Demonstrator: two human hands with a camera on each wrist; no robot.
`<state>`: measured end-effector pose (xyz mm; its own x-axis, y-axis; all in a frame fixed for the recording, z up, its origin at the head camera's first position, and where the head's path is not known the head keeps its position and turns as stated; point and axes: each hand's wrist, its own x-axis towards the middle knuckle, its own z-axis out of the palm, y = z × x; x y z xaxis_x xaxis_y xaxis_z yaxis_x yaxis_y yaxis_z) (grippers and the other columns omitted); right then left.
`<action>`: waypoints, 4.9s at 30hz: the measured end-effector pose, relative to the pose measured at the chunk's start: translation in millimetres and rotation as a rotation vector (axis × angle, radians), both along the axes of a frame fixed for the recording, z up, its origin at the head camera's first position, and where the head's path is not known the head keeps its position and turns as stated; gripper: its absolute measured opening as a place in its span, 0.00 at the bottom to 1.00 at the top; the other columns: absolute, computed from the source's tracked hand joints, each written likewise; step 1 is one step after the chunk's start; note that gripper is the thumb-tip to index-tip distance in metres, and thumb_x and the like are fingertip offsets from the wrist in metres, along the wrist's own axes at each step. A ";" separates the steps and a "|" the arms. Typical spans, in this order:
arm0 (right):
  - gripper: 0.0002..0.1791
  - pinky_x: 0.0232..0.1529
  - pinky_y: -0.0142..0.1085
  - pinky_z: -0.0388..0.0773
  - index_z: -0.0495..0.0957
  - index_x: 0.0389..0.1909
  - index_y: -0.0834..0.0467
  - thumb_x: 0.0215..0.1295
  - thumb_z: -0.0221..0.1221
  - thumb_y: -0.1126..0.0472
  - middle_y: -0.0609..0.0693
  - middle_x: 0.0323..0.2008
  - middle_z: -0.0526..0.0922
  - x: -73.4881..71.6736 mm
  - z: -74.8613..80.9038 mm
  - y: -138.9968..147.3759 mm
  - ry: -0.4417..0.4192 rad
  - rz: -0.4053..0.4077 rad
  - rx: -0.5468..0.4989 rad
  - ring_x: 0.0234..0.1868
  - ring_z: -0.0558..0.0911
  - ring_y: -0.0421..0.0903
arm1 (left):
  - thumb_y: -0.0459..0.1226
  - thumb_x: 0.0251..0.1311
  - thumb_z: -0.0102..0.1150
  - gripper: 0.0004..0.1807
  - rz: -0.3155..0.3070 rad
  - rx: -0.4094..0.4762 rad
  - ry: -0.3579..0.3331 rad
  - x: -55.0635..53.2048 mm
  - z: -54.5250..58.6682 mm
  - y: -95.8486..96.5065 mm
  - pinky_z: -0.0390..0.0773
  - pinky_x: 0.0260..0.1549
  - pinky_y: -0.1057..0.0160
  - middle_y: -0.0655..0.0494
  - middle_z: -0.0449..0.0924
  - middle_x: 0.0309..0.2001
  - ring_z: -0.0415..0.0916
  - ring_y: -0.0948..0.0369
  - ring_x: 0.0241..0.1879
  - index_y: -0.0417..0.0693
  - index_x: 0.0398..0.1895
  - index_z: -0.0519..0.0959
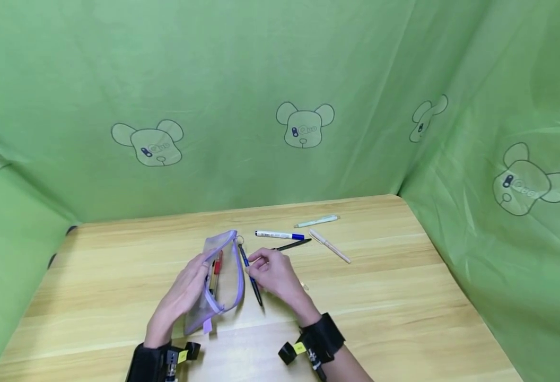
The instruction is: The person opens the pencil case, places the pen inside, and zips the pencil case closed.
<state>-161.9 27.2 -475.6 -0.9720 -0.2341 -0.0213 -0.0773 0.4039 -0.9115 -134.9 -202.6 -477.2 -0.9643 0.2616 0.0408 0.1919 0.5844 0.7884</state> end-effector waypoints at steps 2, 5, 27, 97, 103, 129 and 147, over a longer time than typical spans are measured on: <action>0.11 0.16 0.29 0.80 0.83 0.41 0.62 0.57 0.68 0.64 0.48 0.27 0.84 0.9 -1.2 -7.1 -0.005 -0.012 -0.002 0.19 0.82 0.41 | 0.42 0.80 0.26 0.27 0.003 -0.001 -0.007 0.8 -0.4 0.3 0.61 0.59 0.29 0.32 0.65 0.67 0.62 0.37 0.64 0.39 0.74 0.60; 0.11 0.15 0.29 0.78 0.83 0.41 0.63 0.56 0.68 0.64 0.48 0.26 0.85 0.9 -1.9 -15.8 -0.001 -0.029 -0.002 0.17 0.82 0.42 | 0.42 0.80 0.26 0.27 0.003 -0.011 -0.002 1.3 -0.2 0.8 0.62 0.59 0.30 0.32 0.65 0.66 0.62 0.37 0.64 0.40 0.74 0.60; 0.14 0.38 0.32 0.86 0.83 0.47 0.62 0.62 0.64 0.62 0.54 0.42 0.87 6.3 10.5 -38.7 0.122 0.006 0.078 0.40 0.86 0.46 | 0.40 0.80 0.27 0.27 0.002 -0.020 0.014 0.0 -2.4 1.9 0.63 0.56 0.27 0.28 0.62 0.67 0.62 0.34 0.62 0.36 0.74 0.58; 0.03 0.20 0.30 0.76 0.83 0.29 0.56 0.53 0.67 0.65 0.42 0.21 0.78 -0.5 -12.1 41.4 0.213 -0.044 0.508 0.19 0.74 0.38 | 0.38 0.79 0.27 0.27 0.001 -0.043 -0.004 0.4 -1.7 7.6 0.60 0.59 0.28 0.28 0.60 0.69 0.61 0.35 0.63 0.34 0.74 0.57; 0.03 0.26 0.30 0.81 0.84 0.30 0.58 0.54 0.66 0.65 0.44 0.23 0.81 2.1 -2.8 30.6 0.192 0.007 0.331 0.23 0.78 0.37 | 0.40 0.80 0.27 0.27 0.006 -0.050 -0.007 1.3 0.0 7.3 0.55 0.60 0.27 0.27 0.57 0.70 0.57 0.33 0.66 0.34 0.75 0.56; 0.05 0.25 0.26 0.82 0.87 0.30 0.60 0.53 0.70 0.63 0.47 0.23 0.87 10.5 -3.6 -35.7 0.126 -0.050 0.188 0.21 0.81 0.35 | 0.40 0.79 0.28 0.27 0.015 -0.062 -0.009 2.8 0.1 4.3 0.59 0.59 0.27 0.30 0.62 0.68 0.61 0.35 0.64 0.38 0.75 0.59; 0.11 0.32 0.27 0.84 0.86 0.39 0.65 0.56 0.68 0.64 0.52 0.30 0.88 11.5 0.6 -37.2 0.211 -0.061 0.105 0.29 0.85 0.39 | 0.40 0.80 0.28 0.27 -0.017 -0.071 0.051 4.6 0.1 3.0 0.56 0.59 0.26 0.28 0.58 0.70 0.56 0.32 0.66 0.34 0.74 0.58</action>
<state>-150.5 -10.0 -475.1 -0.9698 -0.1817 0.1626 -0.2340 0.5051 -0.8308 -130.3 -199.6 -477.1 -0.9570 0.2816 0.0701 0.2406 0.6349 0.7342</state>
